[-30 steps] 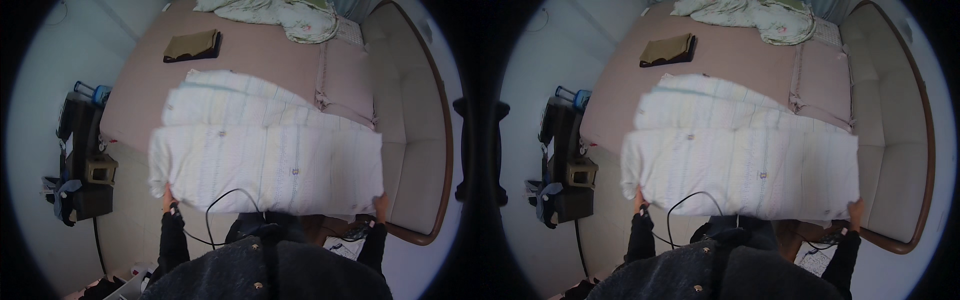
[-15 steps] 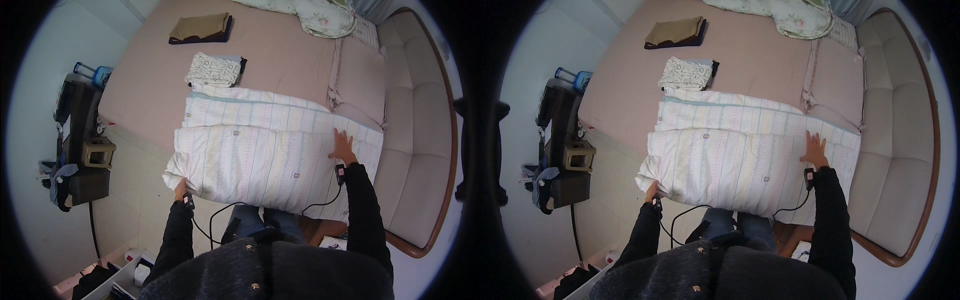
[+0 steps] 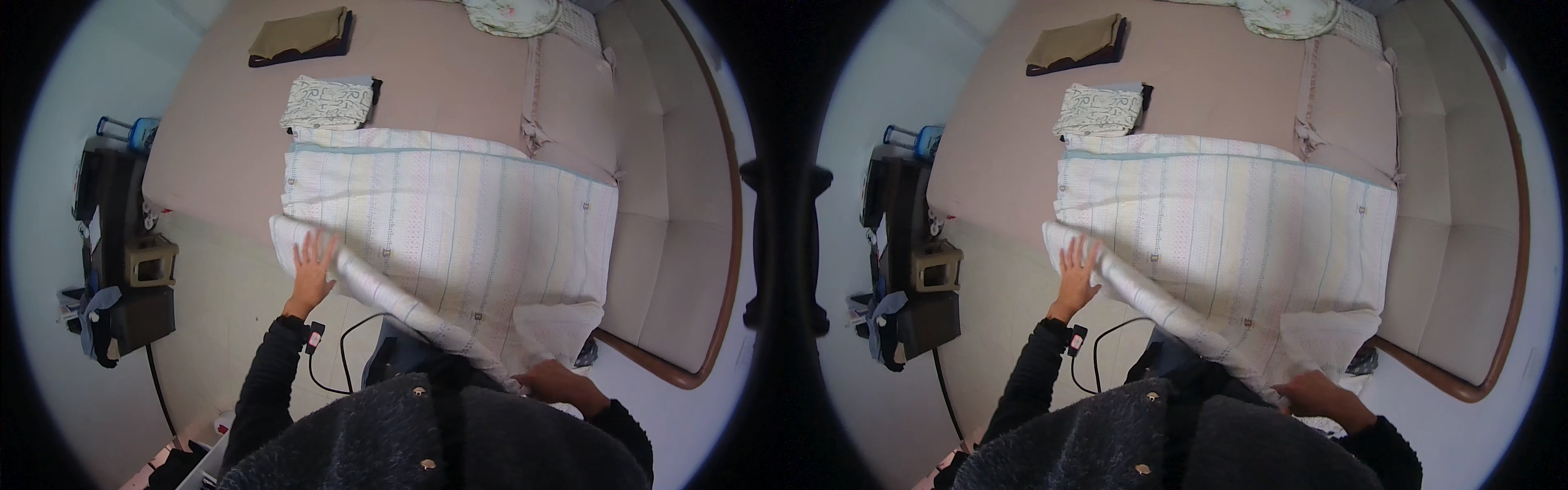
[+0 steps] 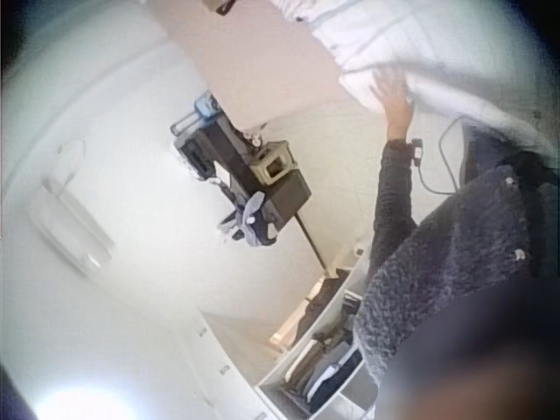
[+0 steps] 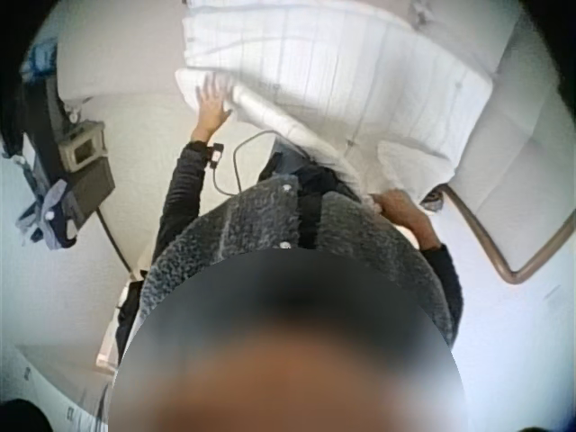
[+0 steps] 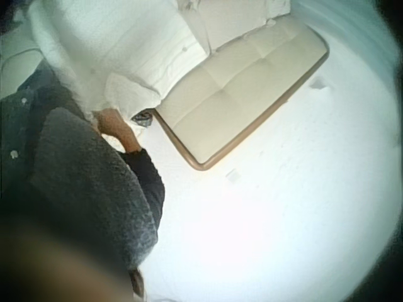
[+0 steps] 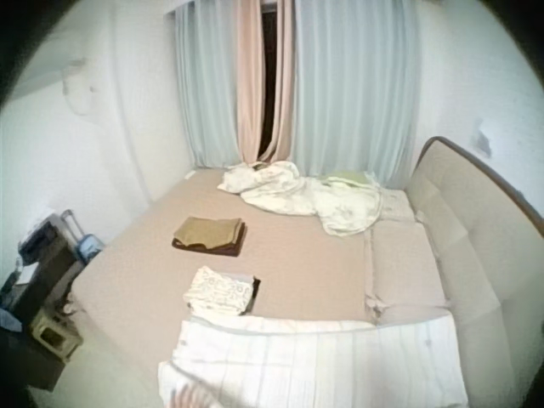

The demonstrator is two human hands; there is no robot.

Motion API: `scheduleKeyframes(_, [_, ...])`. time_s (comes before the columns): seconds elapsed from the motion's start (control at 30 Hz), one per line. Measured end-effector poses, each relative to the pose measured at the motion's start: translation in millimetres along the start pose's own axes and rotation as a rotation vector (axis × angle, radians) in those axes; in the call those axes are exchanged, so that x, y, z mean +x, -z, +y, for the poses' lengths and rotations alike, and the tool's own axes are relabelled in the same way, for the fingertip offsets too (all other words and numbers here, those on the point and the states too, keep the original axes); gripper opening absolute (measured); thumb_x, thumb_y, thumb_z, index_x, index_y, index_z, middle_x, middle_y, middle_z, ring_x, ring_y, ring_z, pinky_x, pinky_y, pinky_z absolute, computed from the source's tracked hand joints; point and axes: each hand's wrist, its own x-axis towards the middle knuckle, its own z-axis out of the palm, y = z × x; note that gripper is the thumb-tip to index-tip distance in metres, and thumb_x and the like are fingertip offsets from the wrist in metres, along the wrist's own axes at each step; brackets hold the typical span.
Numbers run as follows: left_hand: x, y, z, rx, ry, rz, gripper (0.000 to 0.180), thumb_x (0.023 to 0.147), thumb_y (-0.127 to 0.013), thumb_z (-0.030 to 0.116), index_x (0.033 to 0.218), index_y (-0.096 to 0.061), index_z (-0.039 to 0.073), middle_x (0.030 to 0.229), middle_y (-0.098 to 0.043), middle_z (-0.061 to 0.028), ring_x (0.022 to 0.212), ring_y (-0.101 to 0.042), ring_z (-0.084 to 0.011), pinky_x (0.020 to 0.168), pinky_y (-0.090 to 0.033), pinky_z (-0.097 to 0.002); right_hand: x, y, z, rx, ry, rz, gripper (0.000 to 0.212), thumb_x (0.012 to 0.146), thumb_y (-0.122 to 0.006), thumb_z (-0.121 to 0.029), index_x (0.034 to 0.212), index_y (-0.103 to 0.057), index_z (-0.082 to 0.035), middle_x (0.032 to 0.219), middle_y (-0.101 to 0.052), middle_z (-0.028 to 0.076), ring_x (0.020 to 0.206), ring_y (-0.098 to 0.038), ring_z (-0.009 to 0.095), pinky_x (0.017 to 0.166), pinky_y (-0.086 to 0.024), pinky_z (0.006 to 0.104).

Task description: The person enters a bedroom, folds a white quilted blanket on the bed, smooths the bedsheet, and then folds a gray quilted cardigan. The folded items are placed on the bed.

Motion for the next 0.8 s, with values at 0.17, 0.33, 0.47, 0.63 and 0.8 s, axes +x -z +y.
scheduleKeyframes(0.17, [-12, -14, 3, -0.099, -0.311, -0.709, 0.049, 0.073, -0.069, 0.022, 0.122, -0.060, 0.019, 0.112, -0.066, -0.0126, 0.105, -0.062, -0.0316, 0.103, -0.035, -0.0529, -29, -22, -18, 0.126, -0.194, 0.088, 0.038, 0.077, -0.069, -0.022, 0.113, -0.063, -0.011, 0.080, -0.066, 0.017, 0.081, -0.066, 0.034, 0.071, -0.051, 0.0457])
scheduleKeyframes(0.33, [-102, -27, -11, -0.130, -0.295, -1.295, 0.050, 0.070, -0.078, 0.034, 0.113, -0.065, 0.012, 0.108, -0.067, -0.0154, 0.100, -0.063, -0.0345, 0.084, -0.049, -0.0436, -31, -111, -6, 0.056, -0.425, 0.178, 0.040, 0.065, -0.072, -0.014, 0.103, -0.065, -0.003, 0.077, -0.064, 0.018, 0.087, -0.063, 0.039, 0.072, -0.049, 0.0484])
scheduleKeyframes(0.47, [-149, -15, -6, -0.373, -0.183, -1.135, 0.040, 0.073, -0.074, 0.034, 0.103, -0.068, 0.009, 0.099, -0.068, -0.0183, 0.093, -0.065, -0.0374, 0.080, -0.051, -0.0436, -21, -145, 8, -0.084, -0.364, 0.075, 0.017, 0.059, -0.072, -0.012, 0.074, -0.069, -0.004, 0.072, -0.063, 0.017, 0.084, -0.063, 0.036, 0.072, -0.050, 0.0467])
scheduleKeyframes(0.63, [-116, 11, -12, -0.357, -0.022, -0.798, 0.020, 0.074, -0.065, 0.018, 0.090, -0.069, 0.008, 0.096, -0.066, -0.0200, 0.090, -0.063, -0.0389, 0.078, -0.050, -0.0457, -20, -77, 25, -0.321, -0.720, 0.430, 0.008, 0.061, -0.069, -0.011, 0.069, -0.069, -0.009, 0.072, -0.064, 0.014, 0.077, -0.063, 0.032, 0.066, -0.050, 0.0424])
scheduleKeyframes(0.8, [-46, 79, -6, -0.420, -0.212, -0.215, 0.018, 0.067, -0.063, 0.009, 0.084, -0.069, 0.007, 0.081, -0.066, -0.0177, 0.077, -0.063, -0.0374, 0.069, -0.050, -0.0472, -54, 17, 6, -0.399, -0.693, 1.047, 0.031, 0.055, -0.064, 0.001, 0.085, -0.065, -0.007, 0.080, -0.063, 0.012, 0.092, -0.055, 0.033, 0.079, -0.045, 0.0426])
